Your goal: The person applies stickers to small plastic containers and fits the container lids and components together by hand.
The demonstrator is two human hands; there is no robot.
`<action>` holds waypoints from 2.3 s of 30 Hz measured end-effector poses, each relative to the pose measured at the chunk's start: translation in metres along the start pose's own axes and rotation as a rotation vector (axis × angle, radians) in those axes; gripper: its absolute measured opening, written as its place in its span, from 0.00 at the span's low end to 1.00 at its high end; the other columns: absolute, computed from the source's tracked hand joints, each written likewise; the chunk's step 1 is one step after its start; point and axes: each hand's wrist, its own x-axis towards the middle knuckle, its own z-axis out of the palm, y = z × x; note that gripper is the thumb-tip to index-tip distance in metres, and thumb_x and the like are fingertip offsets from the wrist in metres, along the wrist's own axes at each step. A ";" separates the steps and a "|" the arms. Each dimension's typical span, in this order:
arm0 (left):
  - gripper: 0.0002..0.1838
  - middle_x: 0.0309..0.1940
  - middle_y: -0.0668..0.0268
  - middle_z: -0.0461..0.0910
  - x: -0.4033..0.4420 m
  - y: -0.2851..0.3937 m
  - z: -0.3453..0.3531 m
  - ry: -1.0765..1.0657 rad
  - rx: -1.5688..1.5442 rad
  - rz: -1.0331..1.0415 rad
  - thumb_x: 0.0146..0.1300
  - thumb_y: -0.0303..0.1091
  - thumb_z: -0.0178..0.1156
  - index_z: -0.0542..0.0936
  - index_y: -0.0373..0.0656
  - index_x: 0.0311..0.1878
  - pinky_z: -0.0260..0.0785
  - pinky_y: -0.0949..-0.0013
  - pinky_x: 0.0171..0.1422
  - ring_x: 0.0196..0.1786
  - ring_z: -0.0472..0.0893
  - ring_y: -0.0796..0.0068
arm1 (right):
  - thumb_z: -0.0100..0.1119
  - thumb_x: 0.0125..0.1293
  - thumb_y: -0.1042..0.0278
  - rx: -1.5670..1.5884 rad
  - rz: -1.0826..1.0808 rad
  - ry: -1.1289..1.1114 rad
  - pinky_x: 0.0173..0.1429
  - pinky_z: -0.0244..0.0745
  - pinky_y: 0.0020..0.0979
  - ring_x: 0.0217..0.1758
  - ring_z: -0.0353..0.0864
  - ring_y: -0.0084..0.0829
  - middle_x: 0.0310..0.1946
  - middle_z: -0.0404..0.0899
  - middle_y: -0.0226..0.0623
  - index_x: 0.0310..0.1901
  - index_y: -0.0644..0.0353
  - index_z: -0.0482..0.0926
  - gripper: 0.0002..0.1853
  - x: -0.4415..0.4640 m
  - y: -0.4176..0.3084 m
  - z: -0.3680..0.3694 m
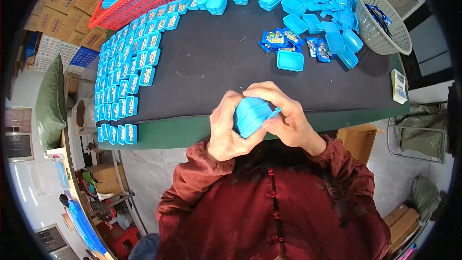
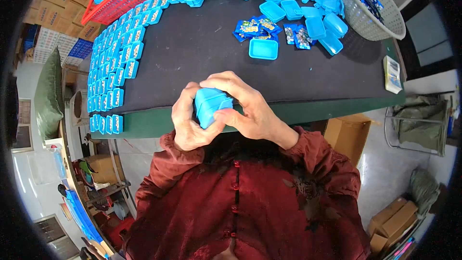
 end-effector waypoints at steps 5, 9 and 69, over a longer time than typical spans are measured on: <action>0.29 0.32 0.57 0.76 -0.010 0.004 0.002 -0.056 -0.094 -0.124 0.43 0.27 0.68 0.66 0.37 0.50 0.71 0.70 0.32 0.28 0.75 0.71 | 0.60 0.59 0.53 -0.020 -0.045 -0.002 0.54 0.65 0.34 0.50 0.70 0.37 0.52 0.69 0.43 0.55 0.63 0.73 0.27 -0.004 0.007 0.003; 0.30 0.33 0.57 0.76 -0.023 0.006 0.005 -0.054 -0.023 -0.142 0.44 0.27 0.67 0.65 0.37 0.51 0.71 0.70 0.32 0.29 0.76 0.71 | 0.61 0.59 0.53 -0.019 -0.026 0.000 0.55 0.65 0.34 0.51 0.70 0.37 0.53 0.69 0.44 0.55 0.64 0.74 0.27 -0.010 0.012 0.008; 0.31 0.34 0.62 0.78 -0.023 -0.014 0.014 -0.092 -0.517 -0.139 0.41 0.25 0.71 0.70 0.37 0.51 0.70 0.74 0.33 0.31 0.76 0.76 | 0.70 0.52 0.57 -0.061 0.051 0.085 0.57 0.65 0.32 0.55 0.68 0.34 0.57 0.65 0.45 0.56 0.61 0.73 0.31 -0.026 0.005 0.010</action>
